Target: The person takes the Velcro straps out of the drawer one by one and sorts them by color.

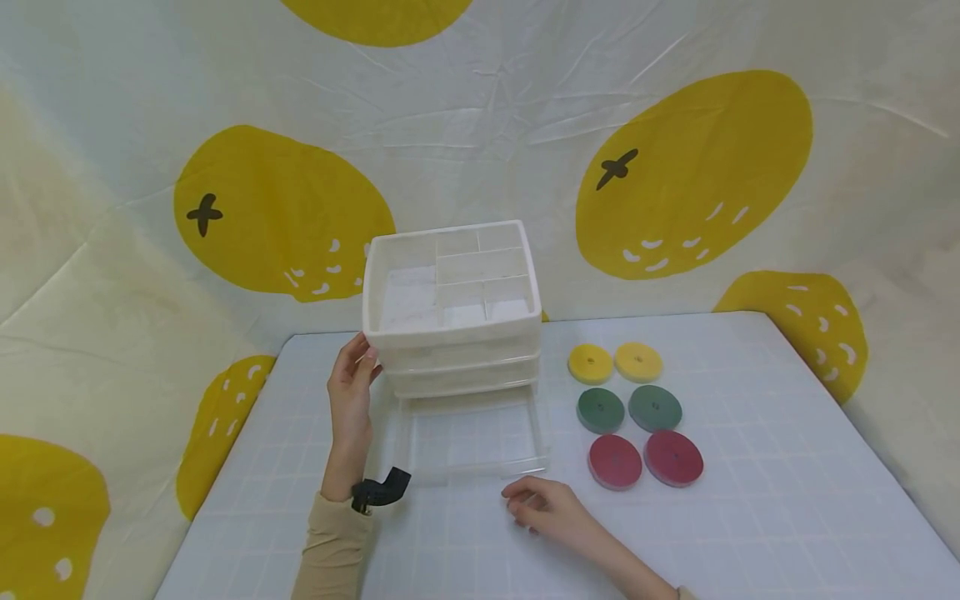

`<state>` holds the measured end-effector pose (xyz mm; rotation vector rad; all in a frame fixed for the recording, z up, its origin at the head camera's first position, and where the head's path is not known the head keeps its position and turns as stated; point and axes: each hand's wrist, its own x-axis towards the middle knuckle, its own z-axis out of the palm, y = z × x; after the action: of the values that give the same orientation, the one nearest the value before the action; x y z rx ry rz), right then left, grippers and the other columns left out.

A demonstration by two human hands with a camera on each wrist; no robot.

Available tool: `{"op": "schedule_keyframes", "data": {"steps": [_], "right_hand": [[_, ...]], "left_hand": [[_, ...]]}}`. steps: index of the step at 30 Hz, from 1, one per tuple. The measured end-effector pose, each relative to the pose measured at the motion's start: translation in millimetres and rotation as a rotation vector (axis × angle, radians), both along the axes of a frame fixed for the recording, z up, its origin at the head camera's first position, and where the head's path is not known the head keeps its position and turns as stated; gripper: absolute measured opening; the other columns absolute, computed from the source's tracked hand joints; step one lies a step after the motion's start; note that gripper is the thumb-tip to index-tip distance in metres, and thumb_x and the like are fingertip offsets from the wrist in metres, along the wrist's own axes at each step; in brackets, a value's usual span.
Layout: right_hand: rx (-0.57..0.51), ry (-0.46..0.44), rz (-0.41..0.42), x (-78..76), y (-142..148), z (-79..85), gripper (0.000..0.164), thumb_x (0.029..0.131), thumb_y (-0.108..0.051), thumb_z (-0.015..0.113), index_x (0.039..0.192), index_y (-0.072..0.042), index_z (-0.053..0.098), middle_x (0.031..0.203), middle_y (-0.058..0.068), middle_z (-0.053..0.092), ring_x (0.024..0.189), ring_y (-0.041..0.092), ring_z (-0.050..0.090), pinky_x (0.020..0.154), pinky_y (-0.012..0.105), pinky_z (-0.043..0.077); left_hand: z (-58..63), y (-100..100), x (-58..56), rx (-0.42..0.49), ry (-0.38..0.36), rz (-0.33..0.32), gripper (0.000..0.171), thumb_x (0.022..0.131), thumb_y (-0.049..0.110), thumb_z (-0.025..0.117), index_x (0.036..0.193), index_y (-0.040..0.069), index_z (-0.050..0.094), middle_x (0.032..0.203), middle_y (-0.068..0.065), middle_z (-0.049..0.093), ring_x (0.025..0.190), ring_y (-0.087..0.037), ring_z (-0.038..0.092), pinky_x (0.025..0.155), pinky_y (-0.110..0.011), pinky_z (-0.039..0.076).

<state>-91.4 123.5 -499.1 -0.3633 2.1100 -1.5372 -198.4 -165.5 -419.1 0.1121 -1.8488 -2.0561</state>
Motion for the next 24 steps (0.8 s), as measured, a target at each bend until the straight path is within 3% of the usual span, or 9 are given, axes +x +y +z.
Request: {"op": "schedule_keyframes", "data": {"steps": [7, 13, 19, 24], "right_hand": [[-0.239, -0.143, 0.030, -3.4, -21.7, -5.9, 0.037, 0.098, -0.015, 0.054, 0.121, 0.013, 0.054, 0.107, 0.030, 0.064, 0.088, 0.029, 0.069, 0.073, 0.034, 0.060], [-0.363, -0.332, 0.015, -5.3, -37.4, -10.3, 0.042, 0.100, -0.021, 0.050, 0.126, 0.012, 0.051, 0.111, 0.020, 0.068, 0.095, 0.024, 0.070, 0.085, 0.039, 0.057], [-0.582, -0.626, -0.052, -9.1, -47.4, -14.1, 0.045, 0.101, -0.025, 0.044, 0.133, 0.007, 0.049, 0.117, 0.011, 0.068, 0.106, 0.022, 0.067, 0.098, 0.038, 0.051], [-0.699, -0.733, -0.091, -11.9, -52.4, -15.5, 0.050, 0.103, -0.027, 0.039, 0.140, 0.007, 0.039, 0.123, 0.014, 0.065, 0.114, 0.025, 0.063, 0.103, 0.037, 0.048]], "left_hand": [[-3.3, 0.6, -0.4, 0.010, 0.026, 0.020, 0.035, 0.095, 0.018, 0.059, 0.129, 0.010, 0.058, 0.116, 0.007, 0.059, 0.108, -0.010, 0.057, 0.089, -0.017, 0.050], [-5.0, 0.7, -0.7, -0.006, 0.035, 0.032, 0.035, 0.095, 0.020, 0.060, 0.128, 0.010, 0.059, 0.117, 0.006, 0.060, 0.108, -0.011, 0.057, 0.088, -0.017, 0.050], [-4.6, 0.2, -1.4, 0.004, 0.023, 0.016, 0.035, 0.096, 0.016, 0.058, 0.130, 0.009, 0.057, 0.116, 0.007, 0.059, 0.107, -0.009, 0.057, 0.088, -0.018, 0.049], [6.9, 2.8, 5.6, -0.009, 0.014, 0.009, 0.035, 0.096, 0.012, 0.057, 0.131, 0.005, 0.056, 0.115, 0.008, 0.059, 0.106, -0.008, 0.057, 0.088, -0.019, 0.050]]}}
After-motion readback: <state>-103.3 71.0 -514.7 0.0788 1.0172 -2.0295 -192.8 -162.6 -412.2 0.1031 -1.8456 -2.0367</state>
